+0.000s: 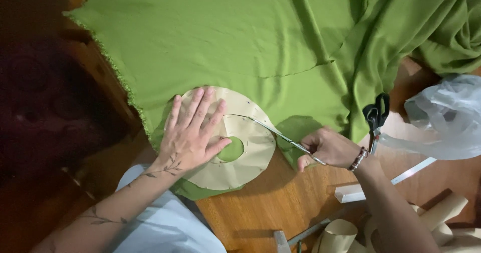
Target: The person uses a paper pattern as a guide to cut a circular shape out of green fabric using scissors, including pinning the pattern and measuring.
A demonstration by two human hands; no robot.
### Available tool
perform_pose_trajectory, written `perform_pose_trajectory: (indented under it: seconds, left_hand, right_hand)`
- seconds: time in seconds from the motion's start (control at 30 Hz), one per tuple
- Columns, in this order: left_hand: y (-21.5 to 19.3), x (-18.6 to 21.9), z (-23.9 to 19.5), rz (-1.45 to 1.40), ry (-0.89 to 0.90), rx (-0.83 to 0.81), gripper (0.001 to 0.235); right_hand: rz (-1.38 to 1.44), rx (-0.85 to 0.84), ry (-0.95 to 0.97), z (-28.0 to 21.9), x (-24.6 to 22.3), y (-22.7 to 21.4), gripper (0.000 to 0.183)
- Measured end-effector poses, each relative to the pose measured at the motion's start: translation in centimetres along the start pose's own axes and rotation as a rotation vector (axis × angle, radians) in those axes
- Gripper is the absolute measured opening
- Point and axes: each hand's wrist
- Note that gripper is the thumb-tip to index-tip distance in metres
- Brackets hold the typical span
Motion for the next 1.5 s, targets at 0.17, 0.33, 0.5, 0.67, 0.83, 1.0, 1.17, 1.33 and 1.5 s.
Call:
perform_pose_trajectory:
  seconds: [0.17, 0.33, 0.5, 0.67, 0.83, 1.0, 1.17, 1.33, 1.5]
  left_hand:
    - [0.2, -0.1, 0.0, -0.006, 0.008, 0.014, 0.079]
    - [0.4, -0.5, 0.1, 0.014, 0.033, 0.039, 0.079]
    - [0.7, -0.6, 0.1, -0.027, 0.037, 0.032, 0.083]
    - [0.2, -0.9, 0.3, 0.005, 0.057, 0.070, 0.081]
    - [-0.2, -1.1, 0.5, -0.009, 0.070, 0.061, 0.079]
    - [-0.1, -1.6, 0.6, -0.026, 0.106, 0.033, 0.081]
    - [-0.2, -2.0, 0.8, -0.062, 0.130, 0.012, 0.082]
    - [-0.5, -2.3, 0.9, -0.082, 0.145, -0.012, 0.082]
    - [-0.5, -2.5, 1.0, -0.108, 0.161, -0.050, 0.081]
  right_hand:
    - [0.003, 0.000, -0.006, -0.3, -1.5, -0.3, 0.056]
    - [-0.001, -0.006, -0.006, -0.3, -1.6, -0.6, 0.060]
    - [-0.064, -0.028, -0.034, 1.1, -0.2, -0.8, 0.061]
    - [-0.069, -0.052, 0.022, 0.8, -2.8, -1.0, 0.060]
    - [-0.079, -0.039, 0.024, 0.9, -2.5, -1.1, 0.058]
    - [-0.096, -0.065, 0.068, 1.1, -3.4, -1.6, 0.059]
    - [-0.078, -0.082, 0.058, 1.2, -5.2, -1.5, 0.063]
    - [-0.089, -0.123, 0.058, 1.4, -6.7, -1.1, 0.063]
    - [-0.065, -0.116, 0.036, 1.2, -7.6, -1.0, 0.059]
Point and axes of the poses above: each hand's wrist, its own z-axis towards the middle knuckle, its own y-axis out of the palm, x = y × z, and after that the axes turned 14 degrees about z, right-handed
